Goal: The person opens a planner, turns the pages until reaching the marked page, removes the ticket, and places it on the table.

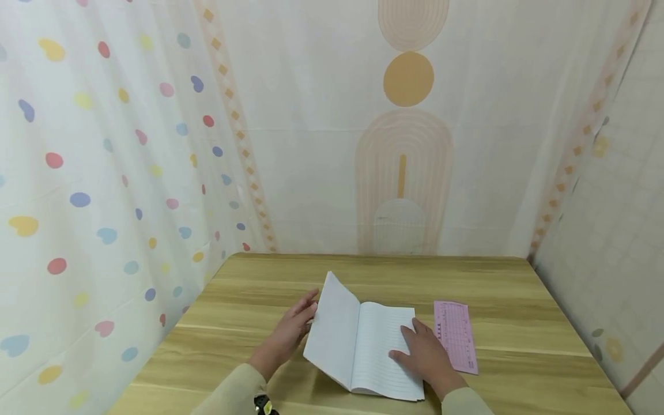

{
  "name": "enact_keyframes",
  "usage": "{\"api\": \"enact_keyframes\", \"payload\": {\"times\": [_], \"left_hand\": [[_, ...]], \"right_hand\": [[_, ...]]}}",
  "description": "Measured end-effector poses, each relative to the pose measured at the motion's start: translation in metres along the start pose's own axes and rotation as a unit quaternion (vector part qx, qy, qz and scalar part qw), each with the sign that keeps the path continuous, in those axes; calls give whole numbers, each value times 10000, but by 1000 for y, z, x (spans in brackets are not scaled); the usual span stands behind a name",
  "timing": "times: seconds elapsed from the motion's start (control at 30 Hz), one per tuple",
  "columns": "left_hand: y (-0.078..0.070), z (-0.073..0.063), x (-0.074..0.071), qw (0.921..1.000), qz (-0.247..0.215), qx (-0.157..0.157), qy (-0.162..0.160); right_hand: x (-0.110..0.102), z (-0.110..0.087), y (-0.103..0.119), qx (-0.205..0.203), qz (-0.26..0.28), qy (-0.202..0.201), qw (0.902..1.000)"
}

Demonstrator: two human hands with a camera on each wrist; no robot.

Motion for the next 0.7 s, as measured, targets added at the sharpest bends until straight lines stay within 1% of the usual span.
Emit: {"api": "enact_keyframes", "payload": {"times": [0.03,0.07,0.13,0.17,0.2,0.23,0.27,0.3,0.33,0.37,0.4,0.43,0.47,0.5,0.53,0.57,0.6,0.63,0.67,0.7], "left_hand": [[0,1,7,9999,-12,50,102],[0,1,14,9996,95,130,214],[2,-1,28,9971,524,279,468],[4,-2,36,9939,876,339,579],[6,-4,43,9890,1241,375,714],[11,-6,50,9823,1638,380,820],[14,-8,58,9700,2174,477,975],[18,-10,65,9539,2723,549,1136],[24,-12,72,9368,3219,512,1274],[30,-14,77,9137,3768,505,1437],[35,-16,83,8881,4274,521,1607],[39,-18,87,8584,4790,578,1744],[43,-20,91,8262,5269,677,1875],[46,-22,93,8006,5613,666,1987],[49,-23,95,7810,5857,652,2067],[50,-25,96,7633,6058,753,2114],[51,-25,96,7512,6191,840,2129],[51,-25,95,7445,6263,935,2116],[51,-24,92,7421,6294,1018,2071],[51,-22,87,7422,6300,1111,1996]], "right_hand": [[-1,0,0,-28,58,-33,10000],[-3,0,1,-67,102,-101,9999],[-8,-1,1,-124,200,-320,9992],[-11,-1,1,-141,256,-455,9985],[-14,-1,1,-172,280,-607,9976],[-18,0,0,-218,303,-788,9962],[-22,0,-1,-266,281,-975,9945],[-27,0,-3,-273,295,-1118,9929],[-31,0,-5,-260,288,-1209,9919],[-35,1,-7,-253,265,-1298,9909],[-40,1,-9,-268,227,-1386,9897],[-43,0,-12,-241,220,-1438,9891],[-46,-1,-16,-181,190,-1454,9890],[-49,-2,-20,-101,195,-1430,9895],[-52,-3,-24,-47,160,-1420,9897],[-54,-4,-28,-9,118,-1424,9897],[-55,-4,-33,38,85,-1398,9901],[-57,-5,-37,115,51,-1347,9908],[-59,-6,-41,155,1,-1328,9910],[-62,-7,-46,189,-59,-1309,9912]]}}
Point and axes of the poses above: each hand's wrist, its own z-axis towards the middle knuckle, its own x-axis out of the palm, y = z × x, the point moved 7 cm from there along z, towards the middle knuckle, and after that the axes turned 1 degree about -y, right-handed, at the moved point
